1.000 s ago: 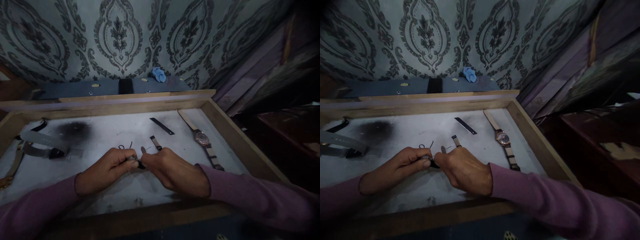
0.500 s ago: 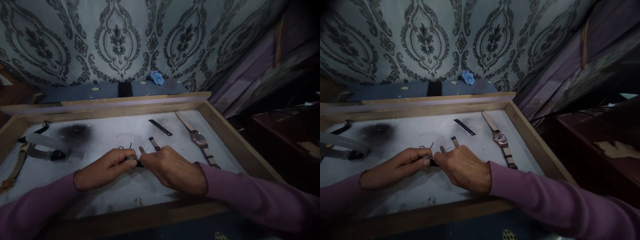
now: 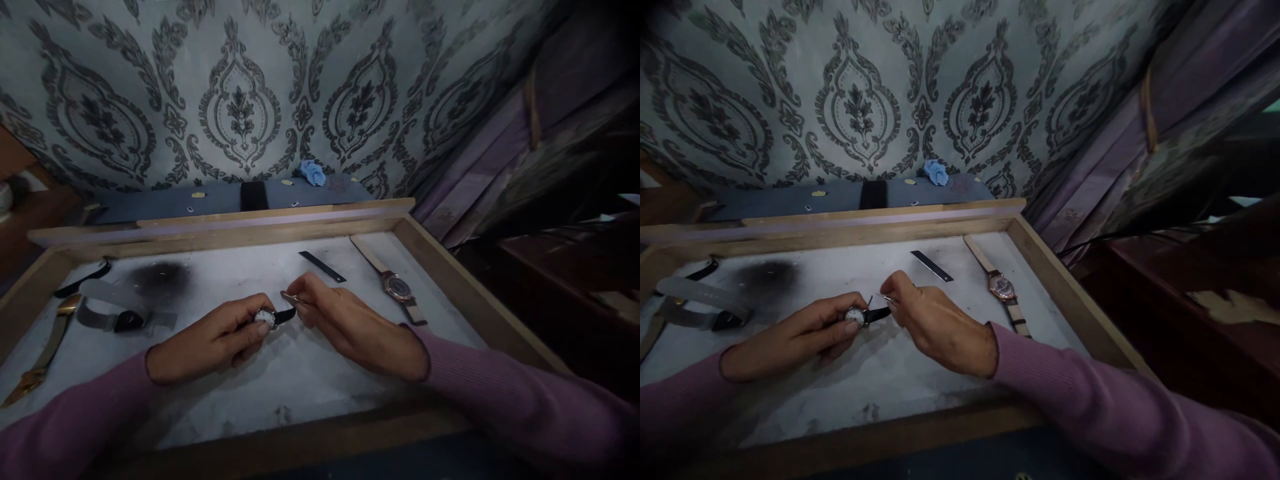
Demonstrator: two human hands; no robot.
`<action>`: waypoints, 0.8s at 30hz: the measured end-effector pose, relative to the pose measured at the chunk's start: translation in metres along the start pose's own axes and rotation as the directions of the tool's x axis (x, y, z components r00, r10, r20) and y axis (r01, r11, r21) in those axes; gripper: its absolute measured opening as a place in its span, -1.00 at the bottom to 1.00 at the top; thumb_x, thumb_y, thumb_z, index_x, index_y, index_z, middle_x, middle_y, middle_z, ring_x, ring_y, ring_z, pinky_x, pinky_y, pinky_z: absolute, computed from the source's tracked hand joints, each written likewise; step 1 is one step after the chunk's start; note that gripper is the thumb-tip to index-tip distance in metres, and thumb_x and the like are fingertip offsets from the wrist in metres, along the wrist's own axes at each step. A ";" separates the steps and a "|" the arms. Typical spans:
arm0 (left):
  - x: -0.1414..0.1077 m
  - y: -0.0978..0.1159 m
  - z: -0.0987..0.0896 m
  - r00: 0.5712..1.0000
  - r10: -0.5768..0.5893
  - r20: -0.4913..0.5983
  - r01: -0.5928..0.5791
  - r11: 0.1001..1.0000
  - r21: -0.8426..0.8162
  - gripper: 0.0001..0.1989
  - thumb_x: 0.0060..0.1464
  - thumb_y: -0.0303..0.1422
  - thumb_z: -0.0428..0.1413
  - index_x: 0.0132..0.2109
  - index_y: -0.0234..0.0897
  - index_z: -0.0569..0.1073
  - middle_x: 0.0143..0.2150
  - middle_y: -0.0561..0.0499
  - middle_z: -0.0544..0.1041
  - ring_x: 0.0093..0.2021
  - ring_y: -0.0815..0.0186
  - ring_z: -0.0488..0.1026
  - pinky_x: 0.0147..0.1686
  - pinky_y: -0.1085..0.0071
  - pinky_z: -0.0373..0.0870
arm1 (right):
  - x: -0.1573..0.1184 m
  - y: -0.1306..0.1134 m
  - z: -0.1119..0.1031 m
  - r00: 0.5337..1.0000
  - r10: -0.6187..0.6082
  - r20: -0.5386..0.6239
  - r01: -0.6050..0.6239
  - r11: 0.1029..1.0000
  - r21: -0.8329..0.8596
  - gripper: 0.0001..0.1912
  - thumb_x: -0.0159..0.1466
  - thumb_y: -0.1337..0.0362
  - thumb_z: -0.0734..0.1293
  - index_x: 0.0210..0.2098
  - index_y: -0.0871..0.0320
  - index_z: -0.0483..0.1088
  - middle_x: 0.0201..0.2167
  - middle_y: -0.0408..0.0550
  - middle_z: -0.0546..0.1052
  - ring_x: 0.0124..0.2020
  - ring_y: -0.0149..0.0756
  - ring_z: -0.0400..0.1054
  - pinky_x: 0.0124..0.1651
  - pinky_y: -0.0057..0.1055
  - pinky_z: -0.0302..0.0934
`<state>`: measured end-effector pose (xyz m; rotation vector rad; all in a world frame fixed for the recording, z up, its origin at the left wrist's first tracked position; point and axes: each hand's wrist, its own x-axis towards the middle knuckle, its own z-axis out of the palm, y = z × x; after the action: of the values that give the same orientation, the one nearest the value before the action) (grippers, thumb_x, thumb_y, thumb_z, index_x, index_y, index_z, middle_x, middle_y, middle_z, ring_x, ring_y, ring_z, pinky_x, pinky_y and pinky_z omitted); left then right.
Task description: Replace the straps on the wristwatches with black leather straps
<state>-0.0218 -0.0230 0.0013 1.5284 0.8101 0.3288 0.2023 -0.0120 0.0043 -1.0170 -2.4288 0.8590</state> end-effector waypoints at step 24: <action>0.001 -0.001 0.010 0.996 0.015 -0.093 -0.022 0.997 -0.080 -0.72 0.28 -0.15 -0.09 -0.22 -0.28 0.30 -0.61 0.24 0.13 -0.66 0.51 0.03 -0.67 0.56 -0.02 | 0.004 -0.004 0.009 0.994 0.064 0.091 -0.107 0.777 0.620 -0.61 0.34 0.02 0.17 -0.44 0.21 0.25 -0.63 -0.15 0.40 -0.56 -0.40 0.42 -0.49 -0.49 0.35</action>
<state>-0.0147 -0.0294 -0.0012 1.4543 0.8459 0.4436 0.1927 -0.0148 0.0007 -0.8377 -1.9067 1.6106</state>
